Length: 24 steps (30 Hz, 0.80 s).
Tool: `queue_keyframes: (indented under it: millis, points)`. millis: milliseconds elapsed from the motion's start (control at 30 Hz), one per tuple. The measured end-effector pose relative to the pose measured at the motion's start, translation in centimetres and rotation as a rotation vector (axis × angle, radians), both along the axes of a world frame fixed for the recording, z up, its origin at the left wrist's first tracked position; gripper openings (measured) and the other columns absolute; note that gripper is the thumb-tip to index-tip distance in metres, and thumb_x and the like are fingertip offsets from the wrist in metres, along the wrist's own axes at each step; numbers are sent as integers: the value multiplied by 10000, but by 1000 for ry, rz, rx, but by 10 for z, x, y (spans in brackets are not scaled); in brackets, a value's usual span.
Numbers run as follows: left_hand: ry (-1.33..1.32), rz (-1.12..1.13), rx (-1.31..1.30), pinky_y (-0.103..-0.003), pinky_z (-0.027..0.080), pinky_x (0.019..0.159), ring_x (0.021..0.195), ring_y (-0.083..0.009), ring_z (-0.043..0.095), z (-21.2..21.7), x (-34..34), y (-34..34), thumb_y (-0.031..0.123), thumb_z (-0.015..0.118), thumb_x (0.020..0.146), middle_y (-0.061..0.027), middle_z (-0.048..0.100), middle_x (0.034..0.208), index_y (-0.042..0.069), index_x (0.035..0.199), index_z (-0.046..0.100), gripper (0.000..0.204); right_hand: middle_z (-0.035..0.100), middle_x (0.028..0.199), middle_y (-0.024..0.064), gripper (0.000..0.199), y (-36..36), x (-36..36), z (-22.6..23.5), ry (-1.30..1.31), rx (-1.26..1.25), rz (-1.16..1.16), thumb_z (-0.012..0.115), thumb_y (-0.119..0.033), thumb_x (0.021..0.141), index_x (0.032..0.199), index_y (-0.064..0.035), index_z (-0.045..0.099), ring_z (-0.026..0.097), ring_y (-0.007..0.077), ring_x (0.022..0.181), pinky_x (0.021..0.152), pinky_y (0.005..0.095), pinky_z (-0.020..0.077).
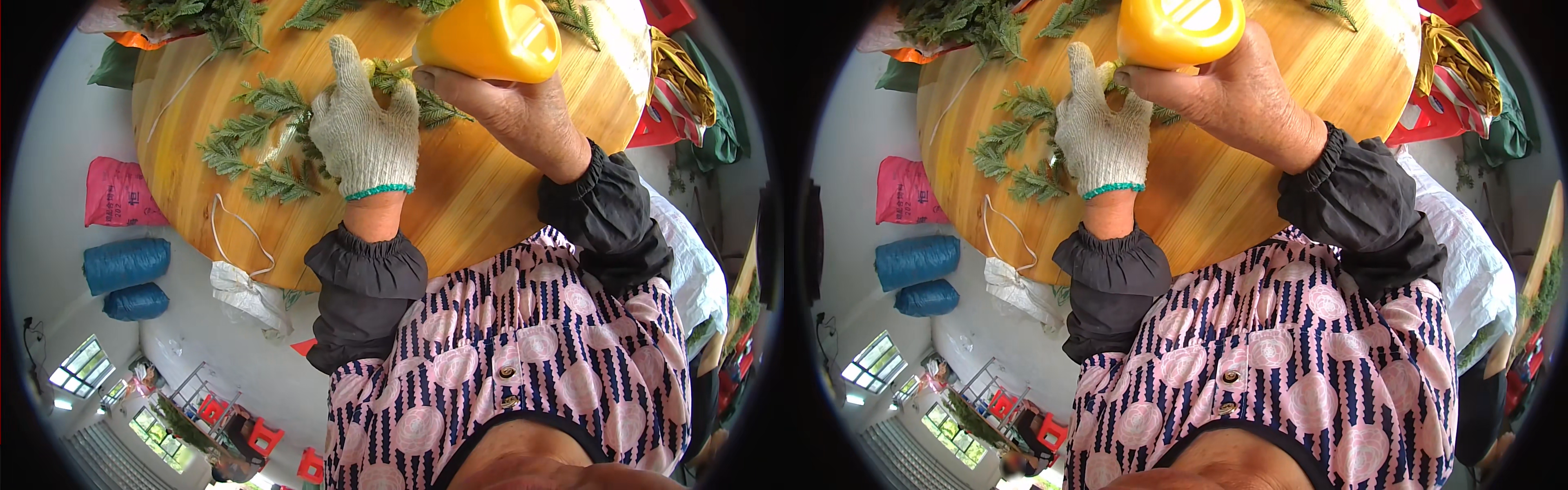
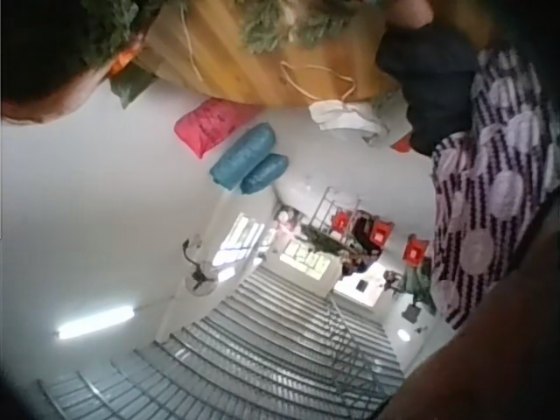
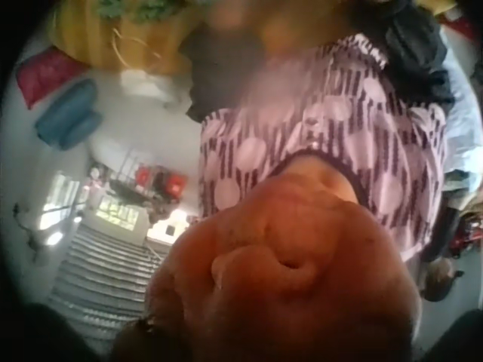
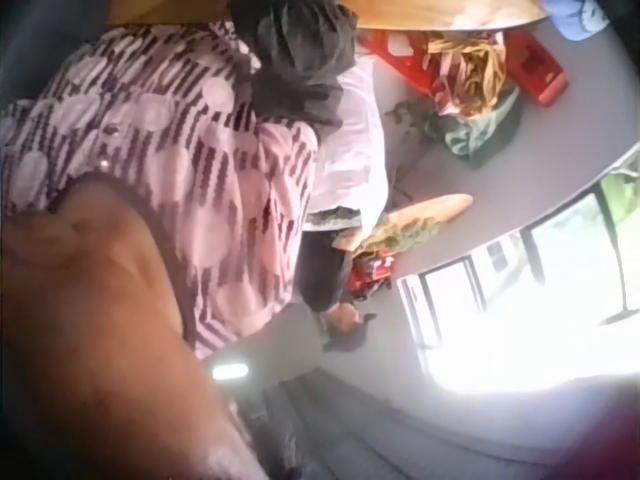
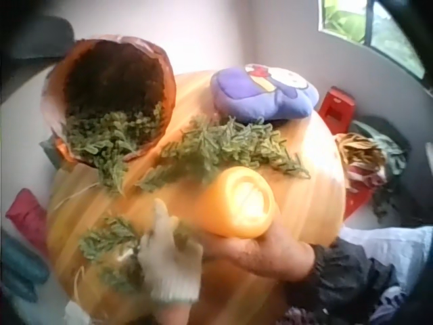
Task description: Applying glue to plastic leaf components using a squeeze bottle on a workbench.
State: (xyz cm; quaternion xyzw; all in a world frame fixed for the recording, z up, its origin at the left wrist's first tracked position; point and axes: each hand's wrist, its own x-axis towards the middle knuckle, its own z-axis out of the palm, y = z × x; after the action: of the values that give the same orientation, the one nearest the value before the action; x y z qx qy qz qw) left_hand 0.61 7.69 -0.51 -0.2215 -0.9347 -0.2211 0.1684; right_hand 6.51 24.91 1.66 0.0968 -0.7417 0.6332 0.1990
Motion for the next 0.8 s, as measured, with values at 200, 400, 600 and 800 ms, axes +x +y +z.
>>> queue_keyframes:
  millis: [200,400,600,800]
  points:
    - [22,-8,22,-494,545,856,964,-381,666,-1,0,2,270,746,851,-164,735,1025,-16,1481,465,747,725,1033,52,142,9,6,10,144,413,-105,820,-80,848,979,-90,767,703,199,927,819,326,570]
    - [24,-8,21,-492,545,871,995,-379,659,-3,-4,1,292,711,864,-174,733,1044,-8,1467,491,709,719,1040,77,204,11,13,11,392,893,-234,822,-92,802,996,-128,770,694,267,937,833,369,571]
    - [24,-14,19,-500,543,883,1006,-389,657,-5,-7,-1,312,701,865,-184,731,1052,-9,1465,496,711,723,1049,83,261,11,12,11,431,1016,-282,823,-104,767,1019,-142,771,696,285,950,858,377,566]
    - [20,3,14,-507,549,876,1023,-396,663,-8,-12,-1,277,707,856,-202,734,1059,6,1456,516,685,737,1046,85,289,2,30,13,373,1081,-338,820,-99,732,1013,-146,771,700,291,969,875,403,562]
